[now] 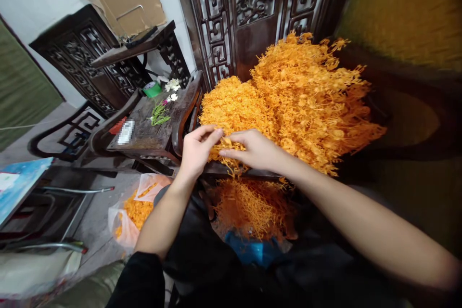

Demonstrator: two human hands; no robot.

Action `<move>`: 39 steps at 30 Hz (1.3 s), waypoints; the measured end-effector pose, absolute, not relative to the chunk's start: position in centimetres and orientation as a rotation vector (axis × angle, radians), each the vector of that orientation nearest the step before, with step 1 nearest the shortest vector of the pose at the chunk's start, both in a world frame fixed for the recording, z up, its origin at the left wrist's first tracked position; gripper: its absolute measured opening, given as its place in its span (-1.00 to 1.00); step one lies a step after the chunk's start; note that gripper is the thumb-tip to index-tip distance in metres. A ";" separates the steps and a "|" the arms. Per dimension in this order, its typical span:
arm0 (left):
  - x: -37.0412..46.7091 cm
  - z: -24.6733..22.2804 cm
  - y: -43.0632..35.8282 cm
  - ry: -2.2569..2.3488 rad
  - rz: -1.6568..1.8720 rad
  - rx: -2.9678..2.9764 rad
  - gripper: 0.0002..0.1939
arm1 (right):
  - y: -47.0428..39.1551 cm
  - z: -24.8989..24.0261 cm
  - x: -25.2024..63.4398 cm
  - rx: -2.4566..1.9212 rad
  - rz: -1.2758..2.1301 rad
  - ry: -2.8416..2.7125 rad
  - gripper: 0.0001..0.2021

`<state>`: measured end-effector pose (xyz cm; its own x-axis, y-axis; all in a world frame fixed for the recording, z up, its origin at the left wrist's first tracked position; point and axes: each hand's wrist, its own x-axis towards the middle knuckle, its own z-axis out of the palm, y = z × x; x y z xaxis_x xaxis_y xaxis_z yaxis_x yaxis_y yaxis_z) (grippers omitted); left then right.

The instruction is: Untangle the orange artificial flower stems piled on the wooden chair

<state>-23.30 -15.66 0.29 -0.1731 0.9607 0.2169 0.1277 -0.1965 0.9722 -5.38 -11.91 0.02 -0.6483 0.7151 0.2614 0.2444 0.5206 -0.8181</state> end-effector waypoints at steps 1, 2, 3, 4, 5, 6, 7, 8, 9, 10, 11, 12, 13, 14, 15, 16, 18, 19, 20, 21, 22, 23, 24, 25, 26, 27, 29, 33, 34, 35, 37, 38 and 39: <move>-23.4 0.3 -15.5 1.284 1.497 1.292 -0.72 | -11.8 0.2 -5.2 -0.798 1.048 -2.132 -0.74; -23.6 0.3 -15.4 1.248 1.520 1.252 -0.73 | -11.6 0.4 -5.0 -0.831 1.059 -2.063 -0.72; -23.7 0.4 -15.3 1.224 1.518 1.243 -0.73 | -11.4 0.7 -4.7 -0.877 1.080 -1.972 -0.67; -23.8 0.5 -15.3 1.218 1.487 1.267 -0.74 | -11.3 1.0 -4.4 -0.927 1.112 -1.874 -0.60; -23.8 0.5 -15.4 1.226 1.436 1.313 -0.75 | -11.2 1.2 -4.2 -0.970 1.156 -1.785 -0.52; -23.6 0.6 -15.6 1.242 1.374 1.364 -0.75 | -11.2 1.4 -4.0 -0.989 1.213 -1.719 -0.45; -23.4 0.6 -15.8 1.260 1.307 1.411 -0.74 | -11.2 1.4 -4.0 -0.988 1.264 -1.674 -0.41; -23.1 0.6 -15.9 1.281 1.251 1.446 -0.74 | -11.2 1.4 -4.1 -0.975 1.288 -1.641 -0.41; -22.8 0.7 -16.0 1.299 1.207 1.466 -0.73 | -11.2 1.2 -4.3 -0.961 1.280 -1.610 -0.46; -22.6 0.8 -16.1 1.309 1.177 1.468 -0.72 | -11.1 0.9 -4.6 -0.953 1.246 -1.571 -0.52; -22.4 0.9 -16.0 1.310 1.162 1.452 -0.72 | -10.8 0.5 -4.9 -0.950 1.199 -1.521 -0.56; -22.2 1.0 -16.0 1.301 1.159 1.419 -0.71 | -10.4 0.2 -5.1 -0.946 1.155 -1.464 -0.58; -22.2 1.2 -15.9 1.285 1.159 1.373 -0.71 | -9.8 -0.2 -5.2 -0.939 1.122 -1.407 -0.59; -22.2 1.4 -15.8 1.263 1.153 1.320 -0.70 | -9.0 -0.4 -5.1 -0.934 1.099 -1.345 -0.60; -22.3 1.5 -15.7 1.242 1.142 1.268 -0.70 | -8.1 -0.5 -4.8 -0.941 1.071 -1.272 -0.60; -22.5 1.7 -15.6 1.226 1.134 1.218 -0.70 | -7.1 -0.5 -4.2 -0.958 1.032 -1.194 -0.61; -23.0 1.7 -15.5 1.200 1.155 1.143 -0.72 | -5.4 -0.1 -2.7 -0.999 0.953 -1.064 -0.63; -23.3 1.6 -15.4 1.181 1.187 1.116 -0.73 | -4.9 0.2 -1.9 -1.003 0.942 -1.067 -0.65; -23.6 1.4 -15.2 1.156 1.231 1.094 -0.74 | -4.8 0.5 -1.3 -0.987 0.972 -1.129 -0.69; -23.8 1.2 -15.0 1.129 1.272 1.076 -0.73 | -5.1 0.7 -0.9 -0.968 1.032 -1.233 -0.74; -23.9 1.0 -14.8 1.107 1.301 1.063 -0.70 | -5.7 1.0 -0.7 -0.939 1.099 -1.361 -0.78; -24.1 0.7 -14.6 1.094 1.317 1.056 -0.66 | -6.6 1.2 -0.8 -0.908 1.162 -1.491 -0.78; -24.1 0.5 -14.5 1.089 1.319 1.055 -0.61 | -7.5 1.4 -1.1 -0.881 1.211 -1.613 -0.74; -24.1 0.4 -14.4 1.088 1.313 1.061 -0.58 | -8.4 1.5 -1.4 -0.862 1.241 -1.717 -0.69; -24.1 0.3 -14.4 1.087 1.299 1.073 -0.55 | -9.2 1.7 -1.8 -0.856 1.255 -1.796 -0.63; -24.0 0.4 -14.5 1.082 1.281 1.089 -0.52 | -9.7 1.8 -2.1 -0.861 1.255 -1.854 -0.59; -23.8 0.6 -14.7 1.063 1.245 1.124 -0.44 | -10.3 1.7 -2.6 -0.873 1.184 -1.940 -0.59; -23.1 1.1 -15.0 1.065 1.222 1.098 -0.40 | -10.1 0.7 -3.3 -0.843 0.592 -2.124 -0.78; -23.0 1.1 -14.9 1.072 1.225 1.064 -0.42 | -10.0 0.3 -3.5 -0.866 0.415 -2.157 -0.76; -22.9 1.2 -14.8 1.079 1.227 1.027 -0.43 | -9.8 -0.1 -3.6 -0.904 0.267 -2.183 -0.74; -22.8 1.4 -14.7 1.075 1.227 0.960 -0.41 | -9.1 -0.8 -3.6 -1.008 0.077 -2.208 -0.68; -22.9 1.5 -14.7 1.062 1.217 0.940 -0.38 | -8.6 -1.0 -3.4 -1.070 0.028 -2.197 -0.67; -23.0 1.6 -14.8 1.044 1.210 0.933 -0.35 | -8.0 -1.2 -3.1 -1.138 0.009 -2.162 -0.68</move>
<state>-23.05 -14.82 1.62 0.0482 0.9914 -0.1213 -0.2654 0.1298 0.9554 -3.07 -7.96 -1.20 -0.3830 0.7301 0.5659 0.7252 0.6172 -0.3054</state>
